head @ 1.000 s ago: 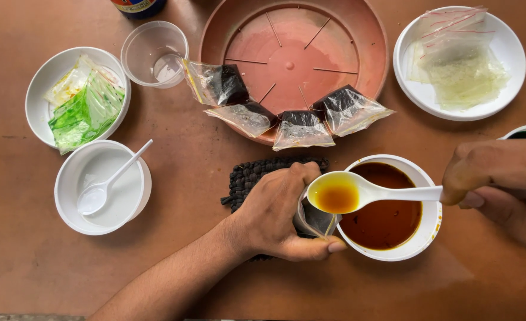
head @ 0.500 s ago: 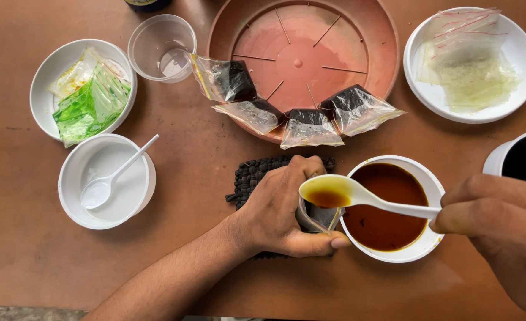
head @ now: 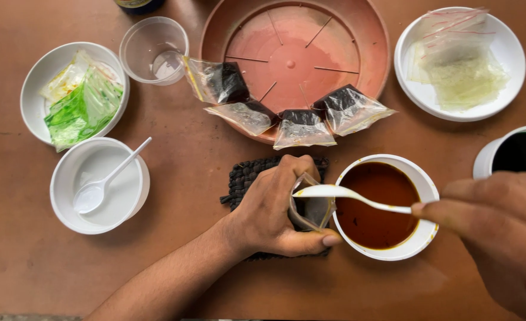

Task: Filling small plastic bags with a dark liquid using a plastic spoon for portioning.

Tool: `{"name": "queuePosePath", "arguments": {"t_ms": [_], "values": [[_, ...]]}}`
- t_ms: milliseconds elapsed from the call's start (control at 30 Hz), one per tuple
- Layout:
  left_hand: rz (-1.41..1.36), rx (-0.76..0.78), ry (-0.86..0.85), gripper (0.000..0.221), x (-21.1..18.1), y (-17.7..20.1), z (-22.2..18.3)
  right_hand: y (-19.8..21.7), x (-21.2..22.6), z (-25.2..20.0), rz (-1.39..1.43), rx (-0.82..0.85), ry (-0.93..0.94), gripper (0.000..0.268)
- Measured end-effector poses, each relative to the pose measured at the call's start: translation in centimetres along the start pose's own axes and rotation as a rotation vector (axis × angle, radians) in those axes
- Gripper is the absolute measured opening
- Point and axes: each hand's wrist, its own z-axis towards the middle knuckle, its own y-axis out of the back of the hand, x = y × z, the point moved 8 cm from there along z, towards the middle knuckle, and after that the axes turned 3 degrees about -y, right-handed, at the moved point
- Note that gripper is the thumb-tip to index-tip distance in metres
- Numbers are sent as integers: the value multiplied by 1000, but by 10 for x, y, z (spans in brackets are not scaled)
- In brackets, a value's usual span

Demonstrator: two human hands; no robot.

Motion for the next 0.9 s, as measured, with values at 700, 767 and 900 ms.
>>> {"name": "queuePosePath", "arguments": {"t_ms": [700, 767, 900], "values": [[36, 21, -8, 64, 5, -6, -2, -39, -147, -2, -464, 872, -579, 15], [19, 17, -3, 63, 6, -6, -2, -40, -147, 3, -470, 878, -584, 16], [-69, 11, 14, 62, 5, -6, 1, -47, -145, 6, -500, 897, -616, 19]]}}
